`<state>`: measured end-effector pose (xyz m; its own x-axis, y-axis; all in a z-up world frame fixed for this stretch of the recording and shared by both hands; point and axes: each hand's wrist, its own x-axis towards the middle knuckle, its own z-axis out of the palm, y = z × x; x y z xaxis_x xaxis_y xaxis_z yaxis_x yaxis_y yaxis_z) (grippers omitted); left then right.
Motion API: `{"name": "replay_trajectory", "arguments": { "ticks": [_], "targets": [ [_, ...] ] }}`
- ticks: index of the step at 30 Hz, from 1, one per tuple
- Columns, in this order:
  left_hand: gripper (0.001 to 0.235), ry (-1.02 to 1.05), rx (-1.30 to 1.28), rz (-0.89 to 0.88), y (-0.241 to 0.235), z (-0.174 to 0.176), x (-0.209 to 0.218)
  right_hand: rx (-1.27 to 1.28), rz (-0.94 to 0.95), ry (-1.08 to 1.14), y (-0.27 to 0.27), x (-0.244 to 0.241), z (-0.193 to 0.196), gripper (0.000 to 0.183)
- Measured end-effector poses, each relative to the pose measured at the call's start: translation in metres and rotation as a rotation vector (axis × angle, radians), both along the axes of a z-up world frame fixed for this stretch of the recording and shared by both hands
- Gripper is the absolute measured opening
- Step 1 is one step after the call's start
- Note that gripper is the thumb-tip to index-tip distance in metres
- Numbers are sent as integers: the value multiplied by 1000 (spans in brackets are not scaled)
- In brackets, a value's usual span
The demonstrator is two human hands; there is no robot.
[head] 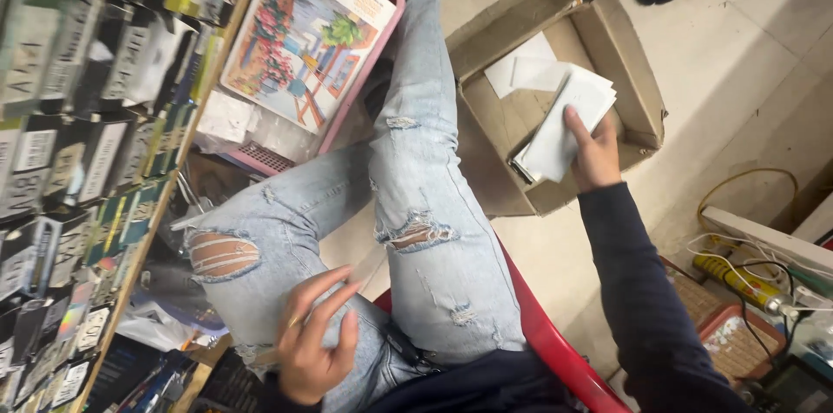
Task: The person sits on a red chair and handles small boxes and cards, placing them into a cardboard box on the floor. They also pick up items from a nearby shelf and organize them on their lap.
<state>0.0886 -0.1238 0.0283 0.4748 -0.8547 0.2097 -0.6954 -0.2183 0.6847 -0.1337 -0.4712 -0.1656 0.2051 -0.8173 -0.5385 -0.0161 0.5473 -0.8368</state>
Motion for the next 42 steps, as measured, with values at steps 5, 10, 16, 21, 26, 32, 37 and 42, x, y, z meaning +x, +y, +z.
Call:
{"name": "replay_trajectory", "arguments": {
  "ticks": [5,10,16,21,26,32,37,42],
  "targets": [
    [29,483,-231,-82,-108,1,-14,71,200,47,49,33,107,51],
    [94,764,-305,-284,-169,-2,-32,202,160,-121,102,28,112,57],
    [67,1104,-224,-258,-168,-19,-40,381,245,-385,110,33,122,42],
    [49,735,-576,121,-174,-28,-42,520,348,-616,99,38,109,61],
    [70,700,-669,-105,-189,-78,-52,571,254,-579,94,58,135,57],
    [70,907,-609,-129,-185,-80,-32,-43,575,50,35,9,-16,42],
    [79,1186,-722,18,-190,-84,-45,-667,923,976,-7,-68,-172,50],
    [76,1465,-634,118,-192,-59,-44,-811,1618,1471,10,-94,-215,99]
  ]
}}
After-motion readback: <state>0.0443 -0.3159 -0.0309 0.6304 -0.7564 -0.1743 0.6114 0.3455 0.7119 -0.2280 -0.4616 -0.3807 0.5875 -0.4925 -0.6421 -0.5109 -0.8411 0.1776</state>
